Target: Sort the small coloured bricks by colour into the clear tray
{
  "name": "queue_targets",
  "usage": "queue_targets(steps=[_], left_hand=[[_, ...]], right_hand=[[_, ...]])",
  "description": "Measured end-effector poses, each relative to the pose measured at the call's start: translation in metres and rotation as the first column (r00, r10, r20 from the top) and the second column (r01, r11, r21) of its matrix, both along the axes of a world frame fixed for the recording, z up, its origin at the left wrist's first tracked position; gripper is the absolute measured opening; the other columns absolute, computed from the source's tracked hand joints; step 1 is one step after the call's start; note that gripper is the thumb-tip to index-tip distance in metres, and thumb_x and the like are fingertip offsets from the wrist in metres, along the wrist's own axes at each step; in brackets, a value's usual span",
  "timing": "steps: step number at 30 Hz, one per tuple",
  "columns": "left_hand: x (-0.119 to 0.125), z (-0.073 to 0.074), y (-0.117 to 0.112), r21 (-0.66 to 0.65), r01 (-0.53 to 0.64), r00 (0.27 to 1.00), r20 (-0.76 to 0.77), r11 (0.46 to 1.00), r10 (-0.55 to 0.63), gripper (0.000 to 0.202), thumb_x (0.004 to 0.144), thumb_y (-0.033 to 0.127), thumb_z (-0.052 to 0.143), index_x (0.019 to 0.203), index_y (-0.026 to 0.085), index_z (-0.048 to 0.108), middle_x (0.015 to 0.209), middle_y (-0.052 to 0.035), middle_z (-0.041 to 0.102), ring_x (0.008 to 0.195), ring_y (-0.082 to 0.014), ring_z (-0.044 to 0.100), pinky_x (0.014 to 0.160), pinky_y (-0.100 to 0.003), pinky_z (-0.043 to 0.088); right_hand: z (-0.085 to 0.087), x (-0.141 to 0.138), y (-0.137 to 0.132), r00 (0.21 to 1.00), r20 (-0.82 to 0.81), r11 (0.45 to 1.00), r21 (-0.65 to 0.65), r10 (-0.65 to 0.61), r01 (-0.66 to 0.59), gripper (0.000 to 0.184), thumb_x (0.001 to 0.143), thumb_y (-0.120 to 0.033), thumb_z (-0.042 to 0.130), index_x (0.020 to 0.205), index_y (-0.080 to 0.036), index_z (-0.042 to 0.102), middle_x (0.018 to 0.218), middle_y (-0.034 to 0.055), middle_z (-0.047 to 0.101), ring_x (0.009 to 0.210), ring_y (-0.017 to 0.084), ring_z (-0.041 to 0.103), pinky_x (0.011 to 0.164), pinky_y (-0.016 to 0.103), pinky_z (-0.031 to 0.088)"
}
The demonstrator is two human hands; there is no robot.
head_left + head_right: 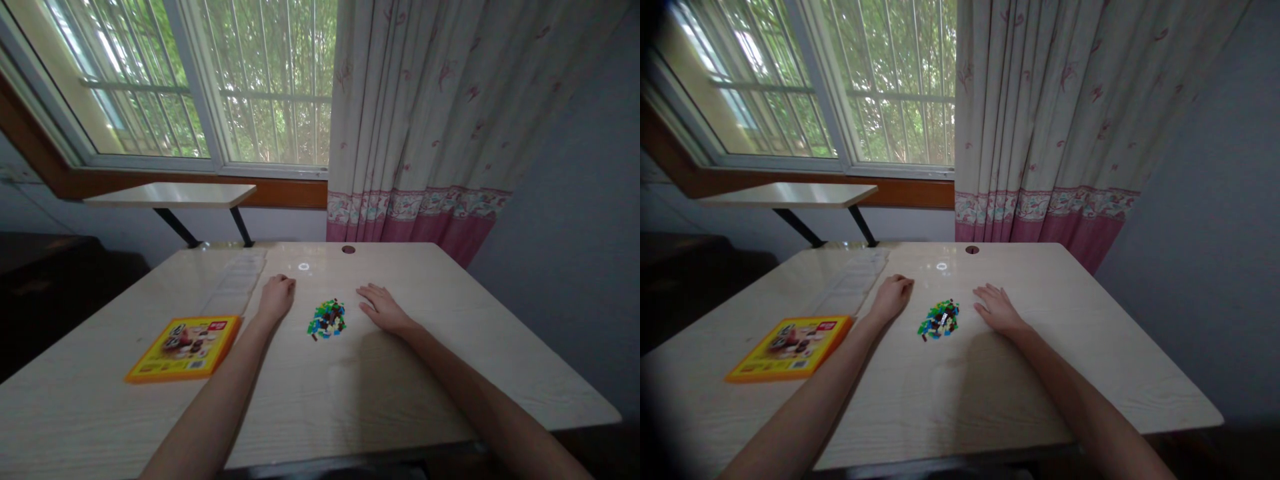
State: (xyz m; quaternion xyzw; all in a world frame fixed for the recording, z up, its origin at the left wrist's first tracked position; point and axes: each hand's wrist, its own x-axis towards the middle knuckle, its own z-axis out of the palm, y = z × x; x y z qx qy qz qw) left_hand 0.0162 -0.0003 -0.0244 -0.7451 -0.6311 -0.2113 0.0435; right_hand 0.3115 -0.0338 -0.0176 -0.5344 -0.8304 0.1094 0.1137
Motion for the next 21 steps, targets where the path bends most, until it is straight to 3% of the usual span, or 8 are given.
queue_targets(steps=[3, 6, 14, 21], left_hand=[[0.005, 0.001, -0.004, -0.004, 0.085, 0.996, -0.008, 0.996, -0.085, 0.031, 0.083, 0.020, 0.037, 0.095, 0.016, 0.066, 0.094, -0.0103, 0.061, 0.091, -0.0216, 0.053, 0.084, -0.032, 0.041], [0.015, 0.000, -0.010, -0.009, 0.165, 0.986, -0.015, 0.986, -0.165, 0.030, 0.085, 0.021, 0.038, 0.096, 0.017, 0.065, 0.095, -0.0087, 0.061, 0.092, -0.0196, 0.052, 0.085, -0.029, 0.041], [0.041, 0.002, -0.026, -0.025, 0.364, 0.931, 0.019, 0.931, -0.364, 0.029, 0.085, 0.019, 0.039, 0.099, 0.017, 0.064, 0.097, -0.0092, 0.061, 0.092, -0.0194, 0.052, 0.085, -0.030, 0.042], [0.046, 0.007, -0.034, -0.044, 0.463, 0.886, 0.006, 0.885, -0.464, 0.027, 0.082, 0.015, 0.044, 0.102, 0.014, 0.062, 0.098, -0.0094, 0.061, 0.093, -0.0193, 0.052, 0.086, -0.031, 0.041]], right_hand=[[0.004, -0.014, -0.001, 0.971, -0.135, 0.981, 0.016, 0.195, -0.195, 0.046, 0.088, -0.030, 0.021, 0.128, -0.018, 0.041, 0.133, 0.0024, 0.042, 0.127, 0.014, 0.027, 0.105, 0.034, 0.021], [0.008, -0.028, -0.002, 0.952, -0.155, 0.964, 0.008, 0.264, -0.266, 0.048, 0.086, -0.022, 0.021, 0.132, -0.017, 0.036, 0.135, 0.0021, 0.040, 0.126, 0.013, 0.030, 0.105, 0.033, 0.023], [0.011, -0.035, -0.010, 0.940, -0.019, 0.941, 0.018, 0.339, -0.339, 0.050, 0.084, -0.020, 0.026, 0.133, -0.016, 0.032, 0.137, 0.0039, 0.036, 0.126, 0.015, 0.030, 0.106, 0.036, 0.018], [0.006, -0.035, -0.007, 0.918, -0.033, 0.918, 0.069, 0.394, -0.391, 0.050, 0.082, -0.019, 0.031, 0.132, -0.011, 0.034, 0.135, 0.0103, 0.038, 0.124, 0.020, 0.033, 0.105, 0.042, 0.022]])
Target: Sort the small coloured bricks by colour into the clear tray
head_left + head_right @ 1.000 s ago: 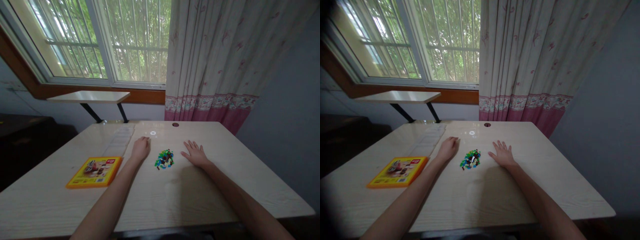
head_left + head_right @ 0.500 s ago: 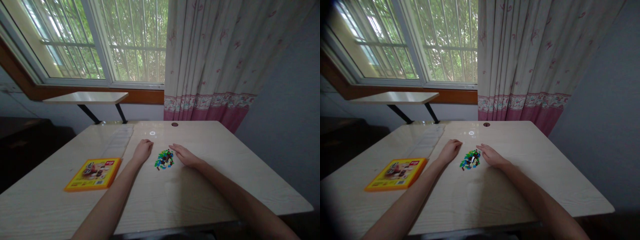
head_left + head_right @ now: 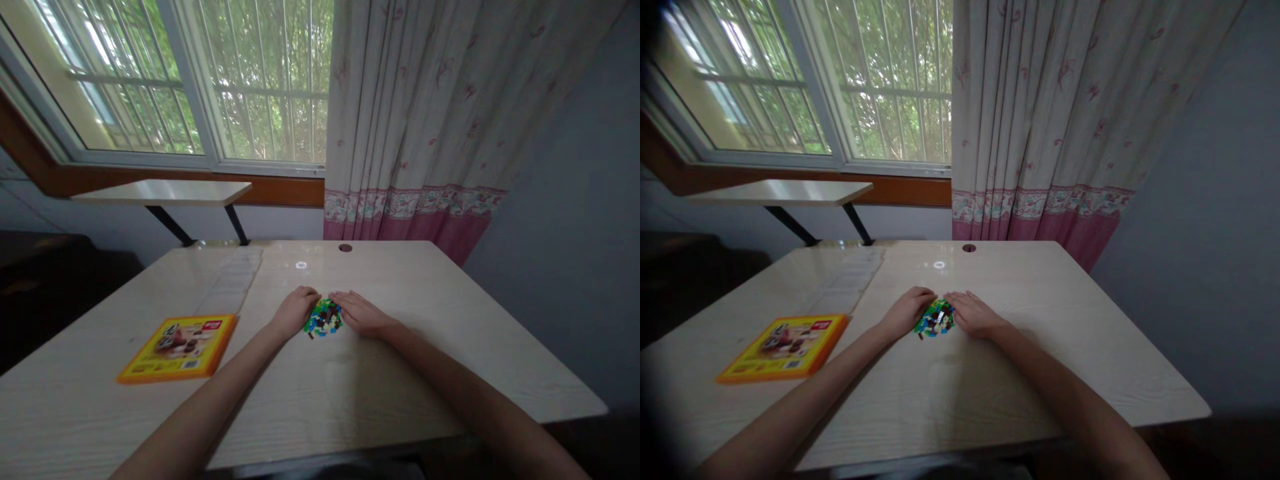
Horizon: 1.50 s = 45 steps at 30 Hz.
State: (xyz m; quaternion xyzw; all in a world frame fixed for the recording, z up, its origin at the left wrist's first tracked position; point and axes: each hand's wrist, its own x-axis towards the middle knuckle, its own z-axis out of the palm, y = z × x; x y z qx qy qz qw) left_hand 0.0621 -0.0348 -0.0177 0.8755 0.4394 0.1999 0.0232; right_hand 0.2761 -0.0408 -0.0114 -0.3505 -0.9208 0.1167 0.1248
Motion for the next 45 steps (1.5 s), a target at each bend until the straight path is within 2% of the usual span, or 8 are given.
queue_targets(steps=[7, 15, 24, 27, 32, 41, 45], left_hand=[[0.001, 0.002, -0.015, -0.030, 0.054, 0.999, -0.003, 0.998, -0.054, 0.031, 0.078, 0.011, 0.048, 0.106, 0.014, 0.059, 0.103, -0.0102, 0.059, 0.097, -0.0201, 0.051, 0.087, -0.032, 0.041], [0.005, 0.002, -0.028, -0.037, 0.091, 0.996, 0.007, 0.995, -0.091, 0.029, 0.078, 0.013, 0.049, 0.106, 0.015, 0.059, 0.104, -0.0104, 0.058, 0.097, -0.0203, 0.051, 0.087, -0.032, 0.041], [0.009, 0.005, -0.041, -0.046, 0.109, 0.994, 0.005, 0.993, -0.109, 0.028, 0.078, 0.013, 0.049, 0.104, 0.016, 0.059, 0.103, -0.0098, 0.059, 0.097, -0.0203, 0.051, 0.086, -0.033, 0.042], [0.009, 0.006, -0.042, -0.068, 0.115, 0.993, 0.030, 0.991, -0.113, 0.029, 0.078, 0.013, 0.048, 0.106, 0.016, 0.058, 0.103, -0.0094, 0.059, 0.096, -0.0199, 0.051, 0.086, -0.033, 0.042], [0.009, 0.005, -0.041, -0.057, 0.084, 0.995, 0.060, 0.995, -0.080, 0.030, 0.078, 0.011, 0.047, 0.105, 0.015, 0.058, 0.102, -0.0093, 0.060, 0.096, -0.0198, 0.051, 0.086, -0.034, 0.042], [0.008, 0.002, -0.040, -0.030, 0.065, 0.997, 0.036, 0.997, -0.064, 0.029, 0.077, 0.011, 0.050, 0.103, 0.015, 0.060, 0.100, -0.0093, 0.060, 0.095, -0.0194, 0.051, 0.085, -0.032, 0.042], [0.009, 0.002, -0.041, -0.035, 0.060, 0.997, 0.057, 0.998, -0.058, 0.030, 0.077, 0.010, 0.048, 0.104, 0.016, 0.060, 0.100, -0.0092, 0.060, 0.095, -0.0195, 0.051, 0.085, -0.033, 0.043]], right_hand=[[-0.008, -0.003, -0.005, 0.990, -0.105, 0.995, 0.043, 0.091, -0.086, 0.048, 0.081, -0.015, 0.034, 0.128, -0.008, 0.040, 0.130, 0.0130, 0.044, 0.121, 0.019, 0.038, 0.104, 0.038, 0.027], [-0.008, 0.001, -0.018, 0.983, -0.163, 0.996, 0.008, 0.088, -0.087, 0.044, 0.083, -0.015, 0.032, 0.124, -0.006, 0.044, 0.126, 0.0145, 0.047, 0.119, 0.019, 0.041, 0.103, 0.037, 0.031], [-0.003, 0.011, -0.032, 0.956, -0.267, 0.991, -0.015, 0.126, -0.135, 0.040, 0.086, -0.017, 0.033, 0.123, -0.015, 0.046, 0.121, 0.0093, 0.053, 0.115, 0.017, 0.046, 0.100, 0.037, 0.035], [-0.001, 0.012, -0.031, 0.942, -0.324, 0.993, -0.055, 0.085, -0.108, 0.038, 0.087, -0.021, 0.032, 0.121, -0.016, 0.049, 0.117, 0.0087, 0.057, 0.109, 0.016, 0.051, 0.096, 0.034, 0.040], [-0.006, 0.010, -0.027, 0.902, -0.418, 0.987, -0.159, -0.104, 0.041, 0.038, 0.088, -0.025, 0.031, 0.116, -0.016, 0.054, 0.114, 0.0076, 0.059, 0.106, 0.016, 0.054, 0.095, 0.035, 0.041], [-0.004, 0.001, -0.035, 0.867, -0.492, 0.982, -0.186, -0.083, -0.011, 0.037, 0.088, -0.027, 0.031, 0.113, -0.019, 0.057, 0.111, 0.0044, 0.061, 0.102, 0.015, 0.056, 0.092, 0.033, 0.043], [-0.006, 0.001, -0.032, 0.864, -0.485, 0.981, -0.186, -0.135, 0.050, 0.036, 0.088, -0.027, 0.032, 0.111, -0.018, 0.058, 0.110, 0.0055, 0.062, 0.102, 0.016, 0.056, 0.093, 0.034, 0.042]])
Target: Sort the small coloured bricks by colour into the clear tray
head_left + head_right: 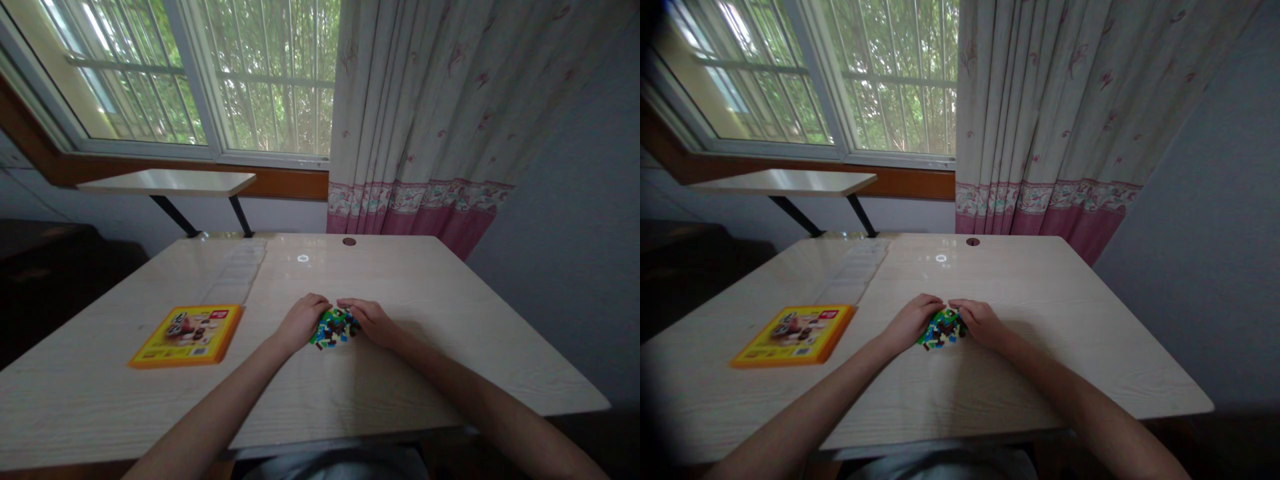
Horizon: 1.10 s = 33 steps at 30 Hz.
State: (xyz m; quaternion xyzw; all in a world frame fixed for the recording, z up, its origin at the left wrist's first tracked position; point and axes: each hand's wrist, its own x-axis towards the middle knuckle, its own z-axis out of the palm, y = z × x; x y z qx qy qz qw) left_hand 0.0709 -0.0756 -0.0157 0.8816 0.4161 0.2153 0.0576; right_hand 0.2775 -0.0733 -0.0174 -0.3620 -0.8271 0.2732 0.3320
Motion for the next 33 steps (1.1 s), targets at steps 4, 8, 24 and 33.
queue_targets(steps=[4, 8, 24, 33], left_hand=[[0.001, 0.000, 0.001, -0.017, -0.004, 1.000, 0.029, 1.000, 0.005, 0.029, 0.078, 0.009, 0.046, 0.103, 0.014, 0.060, 0.099, -0.0092, 0.060, 0.094, -0.0194, 0.051, 0.086, -0.032, 0.042], [0.000, -0.001, 0.002, -0.028, -0.002, 0.998, 0.060, 1.000, 0.004, 0.028, 0.078, 0.009, 0.045, 0.102, 0.014, 0.060, 0.097, -0.0087, 0.060, 0.094, -0.0187, 0.051, 0.085, -0.031, 0.042], [-0.096, 0.063, 0.004, -0.010, -0.393, 0.914, -0.108, 0.919, 0.390, 0.034, 0.083, 0.031, 0.037, 0.101, 0.015, 0.060, 0.103, -0.0101, 0.061, 0.095, -0.0222, 0.054, 0.086, -0.035, 0.041], [-0.225, 0.062, -0.039, -0.250, -0.942, 0.328, -0.559, 0.223, 0.761, 0.079, 0.058, 0.081, 0.035, 0.085, 0.010, 0.057, 0.089, -0.0154, 0.064, 0.077, -0.0262, 0.059, 0.063, -0.031, 0.045]], right_hand=[[0.000, -0.002, 0.001, 0.999, 0.041, 1.000, 0.009, -0.022, 0.022, 0.037, 0.087, -0.026, 0.031, 0.111, -0.017, 0.058, 0.110, 0.0061, 0.061, 0.102, 0.016, 0.056, 0.093, 0.034, 0.041], [0.002, -0.005, -0.004, 0.996, 0.066, 0.997, 0.043, 0.058, -0.061, 0.036, 0.088, -0.024, 0.031, 0.114, -0.019, 0.056, 0.112, 0.0043, 0.061, 0.102, 0.016, 0.056, 0.092, 0.034, 0.042], [0.010, 0.016, 0.008, 0.994, 0.100, 0.997, 0.072, -0.045, 0.038, 0.035, 0.087, -0.026, 0.032, 0.108, -0.015, 0.059, 0.107, 0.0080, 0.063, 0.100, 0.017, 0.057, 0.092, 0.035, 0.043], [0.011, 0.012, 0.008, 0.992, 0.120, 0.998, 0.064, -0.028, 0.020, 0.034, 0.087, -0.027, 0.032, 0.105, -0.016, 0.059, 0.105, 0.0076, 0.064, 0.098, 0.017, 0.058, 0.089, 0.034, 0.044]])
